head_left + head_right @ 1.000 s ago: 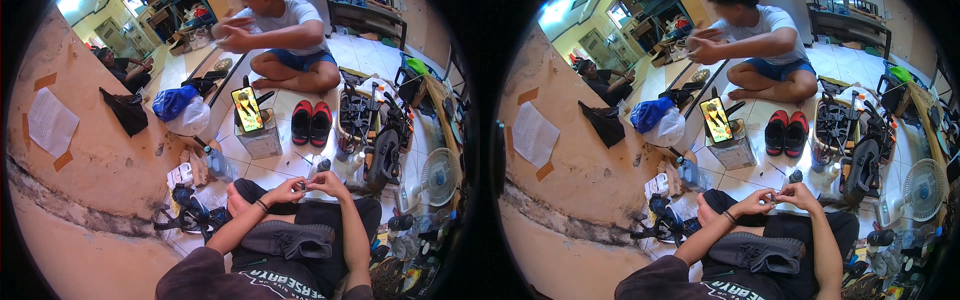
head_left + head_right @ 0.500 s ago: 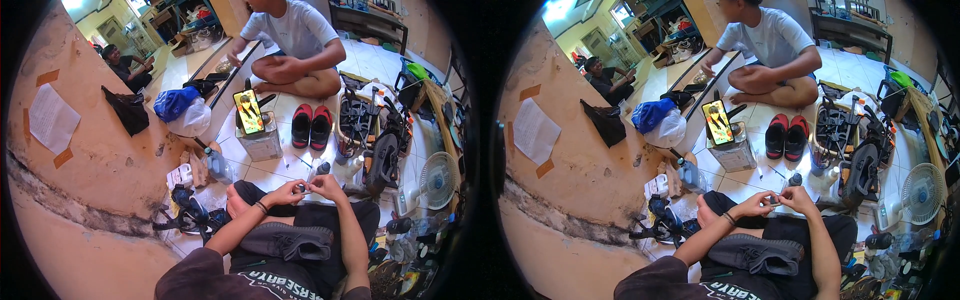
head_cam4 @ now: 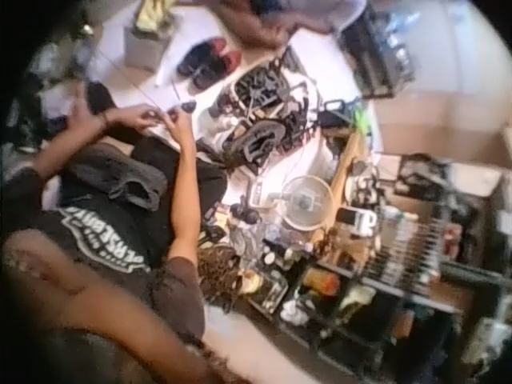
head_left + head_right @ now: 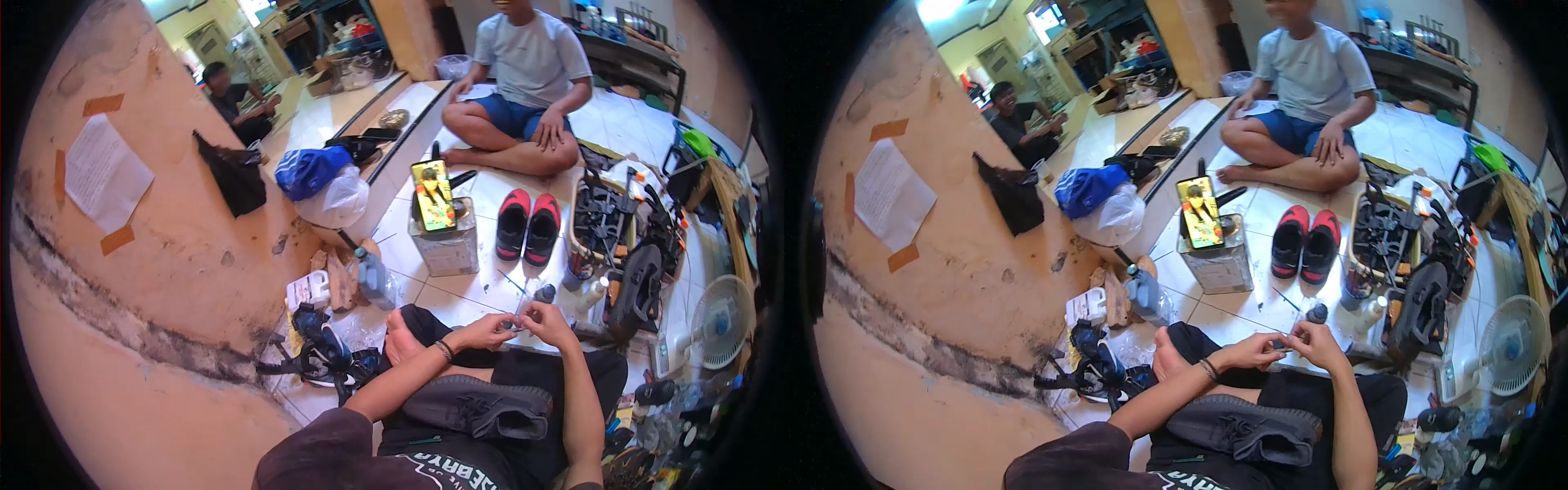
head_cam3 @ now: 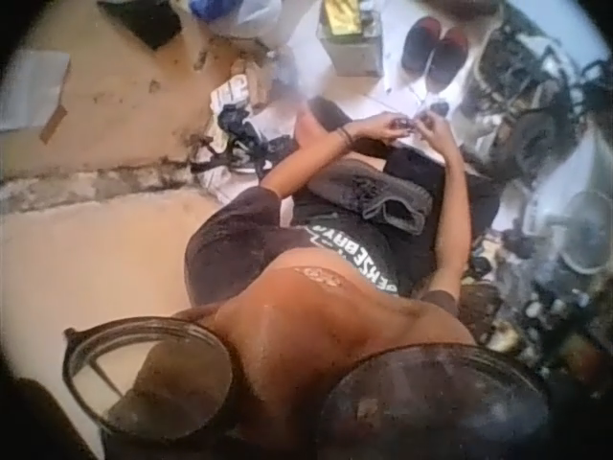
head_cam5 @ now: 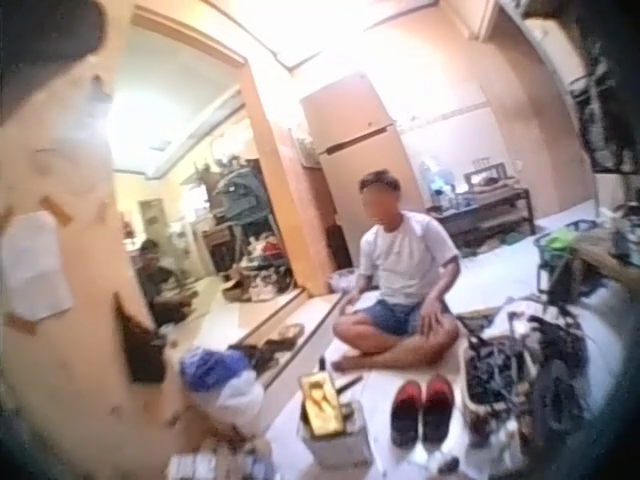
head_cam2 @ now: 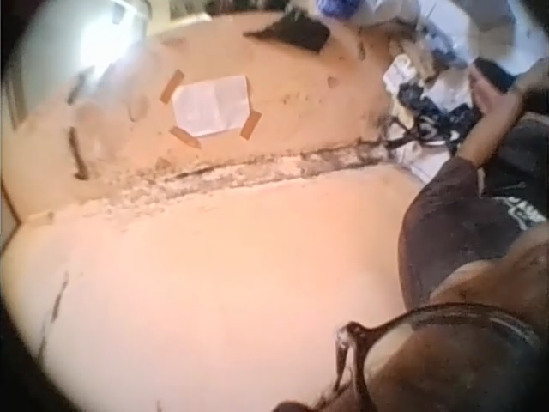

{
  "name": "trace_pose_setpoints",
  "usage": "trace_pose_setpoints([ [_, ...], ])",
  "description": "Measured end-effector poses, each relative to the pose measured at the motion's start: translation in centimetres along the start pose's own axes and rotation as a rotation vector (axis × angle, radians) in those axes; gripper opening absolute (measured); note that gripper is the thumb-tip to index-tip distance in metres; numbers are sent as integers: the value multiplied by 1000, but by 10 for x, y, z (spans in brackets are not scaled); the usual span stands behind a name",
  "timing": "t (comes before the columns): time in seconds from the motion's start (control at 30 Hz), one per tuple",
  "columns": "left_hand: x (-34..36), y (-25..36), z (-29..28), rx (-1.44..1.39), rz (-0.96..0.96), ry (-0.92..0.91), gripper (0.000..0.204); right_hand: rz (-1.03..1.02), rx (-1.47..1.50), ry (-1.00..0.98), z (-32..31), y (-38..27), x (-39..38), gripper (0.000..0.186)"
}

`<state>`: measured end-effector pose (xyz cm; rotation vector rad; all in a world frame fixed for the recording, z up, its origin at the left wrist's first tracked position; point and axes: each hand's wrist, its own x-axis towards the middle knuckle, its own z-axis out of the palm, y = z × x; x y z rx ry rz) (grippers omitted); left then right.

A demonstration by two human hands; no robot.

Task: Repairing or customizing a sneaker by peeling and applying material

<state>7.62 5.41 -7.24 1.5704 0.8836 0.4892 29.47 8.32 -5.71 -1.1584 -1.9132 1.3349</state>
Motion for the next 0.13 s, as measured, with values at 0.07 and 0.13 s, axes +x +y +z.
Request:
trace_pose_setpoints([
  [0.07, 5, -8, 1, 15, 35, -3, 26, -12, -159, 31, -9, -6, -3, 25],
  [0.13, 7, -18, -2, 10, -38, -39, 31, -260, -135, 139, -9, 12, 3, 30],
])
